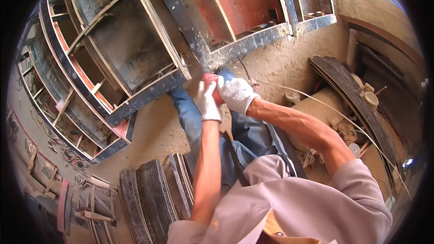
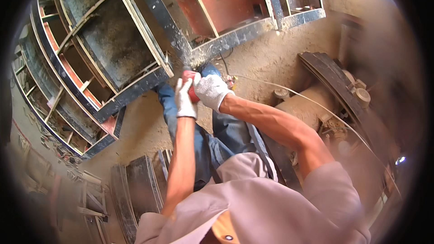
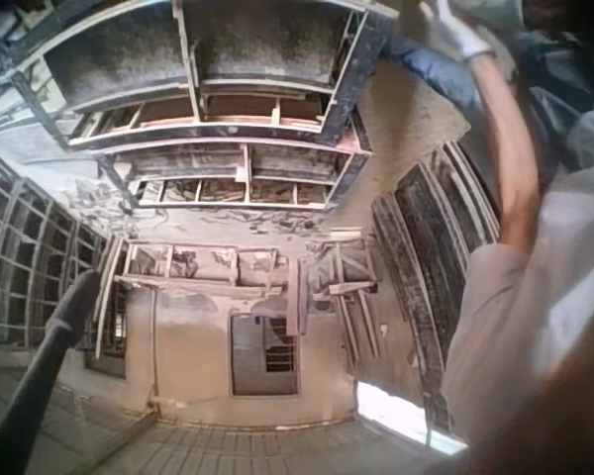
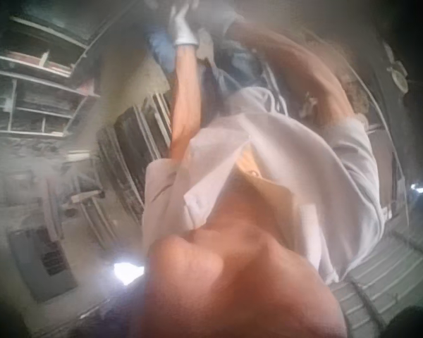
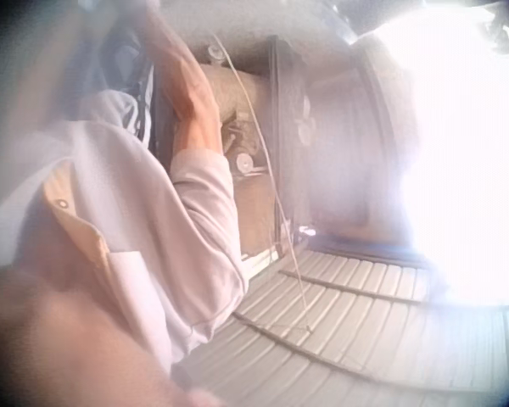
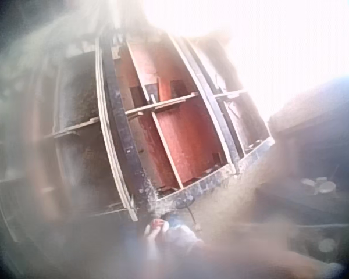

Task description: The person uses a red electric sander to smooth the edges and surfaces of a wooden cabinet frame. They move the sander along the frame, reposition the cabinet, and continue sanding different sections.

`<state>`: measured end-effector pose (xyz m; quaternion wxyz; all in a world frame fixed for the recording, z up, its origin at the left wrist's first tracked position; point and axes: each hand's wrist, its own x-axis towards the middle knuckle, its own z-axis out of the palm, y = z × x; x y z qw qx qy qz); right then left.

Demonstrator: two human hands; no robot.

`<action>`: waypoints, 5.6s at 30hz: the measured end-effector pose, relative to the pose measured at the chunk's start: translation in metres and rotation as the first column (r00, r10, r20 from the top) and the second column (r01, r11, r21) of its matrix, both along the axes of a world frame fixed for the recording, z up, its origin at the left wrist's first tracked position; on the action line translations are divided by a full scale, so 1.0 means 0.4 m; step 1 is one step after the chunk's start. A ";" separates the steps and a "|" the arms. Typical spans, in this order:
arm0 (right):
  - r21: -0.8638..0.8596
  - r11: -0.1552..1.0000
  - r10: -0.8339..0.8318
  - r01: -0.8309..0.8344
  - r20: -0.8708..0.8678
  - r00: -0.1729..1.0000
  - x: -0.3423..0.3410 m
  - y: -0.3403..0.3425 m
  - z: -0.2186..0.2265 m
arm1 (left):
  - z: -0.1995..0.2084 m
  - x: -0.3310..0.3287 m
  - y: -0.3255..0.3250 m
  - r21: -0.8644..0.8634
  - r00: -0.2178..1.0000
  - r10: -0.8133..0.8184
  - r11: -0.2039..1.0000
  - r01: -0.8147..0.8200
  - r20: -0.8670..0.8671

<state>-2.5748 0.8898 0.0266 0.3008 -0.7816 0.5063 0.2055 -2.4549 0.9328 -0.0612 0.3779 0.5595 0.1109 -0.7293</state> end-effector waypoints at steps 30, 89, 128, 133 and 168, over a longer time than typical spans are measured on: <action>0.294 0.945 0.139 -0.141 0.028 0.990 0.274 -0.157 -0.026 | -0.059 0.224 -0.035 0.164 0.955 0.297 0.941 -0.296 0.019; 0.356 0.930 0.125 -0.087 -0.086 0.988 0.402 -0.164 -0.148 | -0.110 0.285 -0.050 0.259 0.887 0.412 0.898 -0.357 -0.207; 0.195 0.980 -0.017 0.036 -0.098 0.995 0.376 -0.113 -0.156 | -0.104 0.340 -0.097 0.278 0.982 0.100 0.959 -0.052 -0.159; -0.435 0.618 -0.786 0.655 -0.346 0.511 0.534 -0.003 -0.354 | -0.143 0.299 -0.037 -0.012 0.927 0.092 0.995 -0.103 -0.364; 0.011 0.998 -0.061 0.060 0.077 0.995 0.756 0.021 0.054 | 0.053 0.759 0.000 0.000 0.890 -0.073 0.997 0.082 0.450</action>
